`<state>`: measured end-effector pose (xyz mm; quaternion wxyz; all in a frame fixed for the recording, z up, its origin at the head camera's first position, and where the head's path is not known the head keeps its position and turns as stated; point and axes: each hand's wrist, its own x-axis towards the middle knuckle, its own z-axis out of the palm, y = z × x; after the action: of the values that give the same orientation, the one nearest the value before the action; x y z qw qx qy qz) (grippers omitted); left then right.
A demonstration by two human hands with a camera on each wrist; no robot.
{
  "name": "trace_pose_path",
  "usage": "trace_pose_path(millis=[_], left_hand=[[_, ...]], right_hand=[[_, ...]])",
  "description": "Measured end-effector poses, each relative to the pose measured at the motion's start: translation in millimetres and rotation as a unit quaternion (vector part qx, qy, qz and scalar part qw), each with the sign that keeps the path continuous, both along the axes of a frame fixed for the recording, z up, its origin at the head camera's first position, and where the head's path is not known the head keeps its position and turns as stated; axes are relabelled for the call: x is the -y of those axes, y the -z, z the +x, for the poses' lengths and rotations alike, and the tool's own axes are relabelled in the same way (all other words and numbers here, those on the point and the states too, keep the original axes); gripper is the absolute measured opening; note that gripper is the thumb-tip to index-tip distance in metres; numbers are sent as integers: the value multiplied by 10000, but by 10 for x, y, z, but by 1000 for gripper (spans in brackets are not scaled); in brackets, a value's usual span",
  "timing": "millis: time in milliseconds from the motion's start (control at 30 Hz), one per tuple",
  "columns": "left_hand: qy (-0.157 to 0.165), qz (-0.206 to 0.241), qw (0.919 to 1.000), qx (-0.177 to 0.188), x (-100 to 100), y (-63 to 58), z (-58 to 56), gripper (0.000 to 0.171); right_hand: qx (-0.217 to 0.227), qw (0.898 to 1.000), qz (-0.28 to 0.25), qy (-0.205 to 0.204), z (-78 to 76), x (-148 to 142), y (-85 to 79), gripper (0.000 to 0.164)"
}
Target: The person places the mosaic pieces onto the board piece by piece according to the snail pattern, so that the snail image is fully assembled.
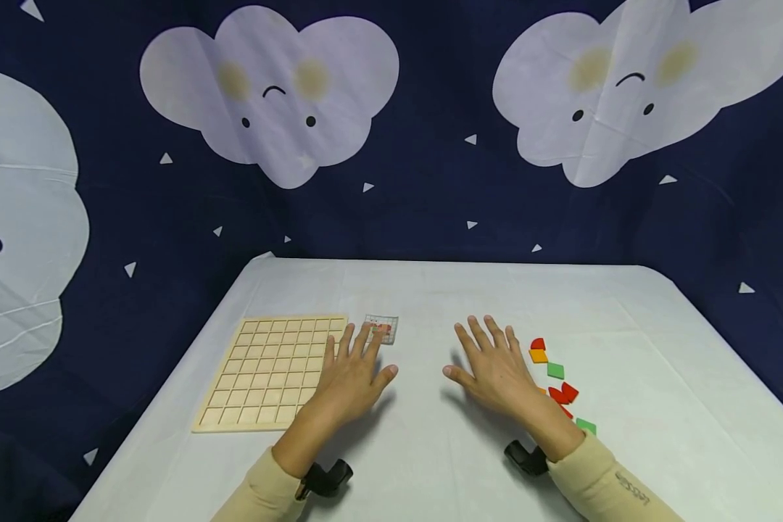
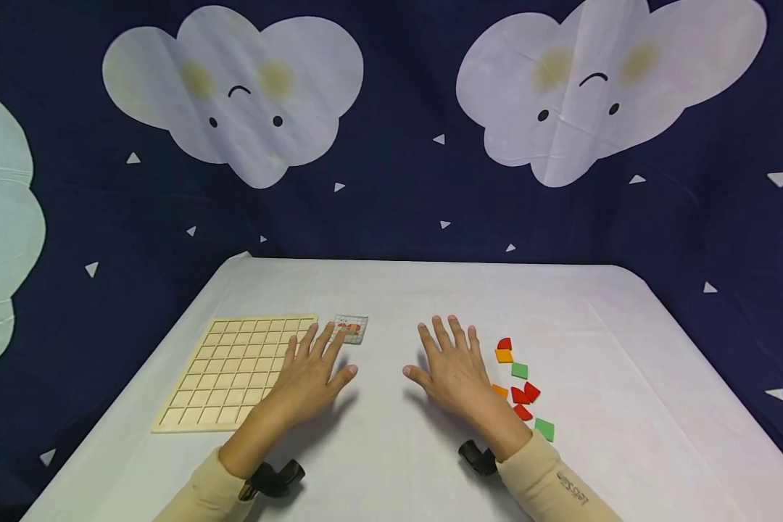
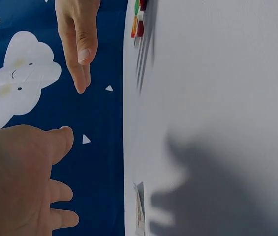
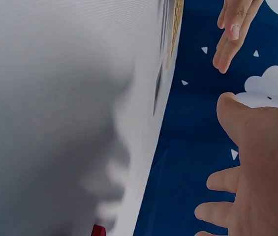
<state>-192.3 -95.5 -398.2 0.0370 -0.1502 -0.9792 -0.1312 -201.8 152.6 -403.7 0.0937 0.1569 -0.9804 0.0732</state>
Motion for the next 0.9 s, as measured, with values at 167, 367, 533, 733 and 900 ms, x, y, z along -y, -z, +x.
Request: trace_pose_path(millis=[167, 367, 533, 733, 900], left_hand=[[-3, 158, 9999, 68, 121, -6, 4, 68], [-103, 426, 9989, 176, 329, -24, -2, 68], [-200, 687, 9972, 226, 528, -35, -17, 69], [-347, 939, 9948, 167, 771, -46, -23, 66], [-427, 1129, 9927, 67, 974, -42, 2, 64]], right_hand=[[130, 9998, -99, -84, -37, 32, -15, 75], [277, 9994, -155, -163, -110, 93, -34, 74], [445, 9984, -267, -236, -187, 163, -49, 74], [521, 9973, -438, -282, -286, 255, -47, 72], [642, 9953, -583, -429, -363, 334, -51, 69]])
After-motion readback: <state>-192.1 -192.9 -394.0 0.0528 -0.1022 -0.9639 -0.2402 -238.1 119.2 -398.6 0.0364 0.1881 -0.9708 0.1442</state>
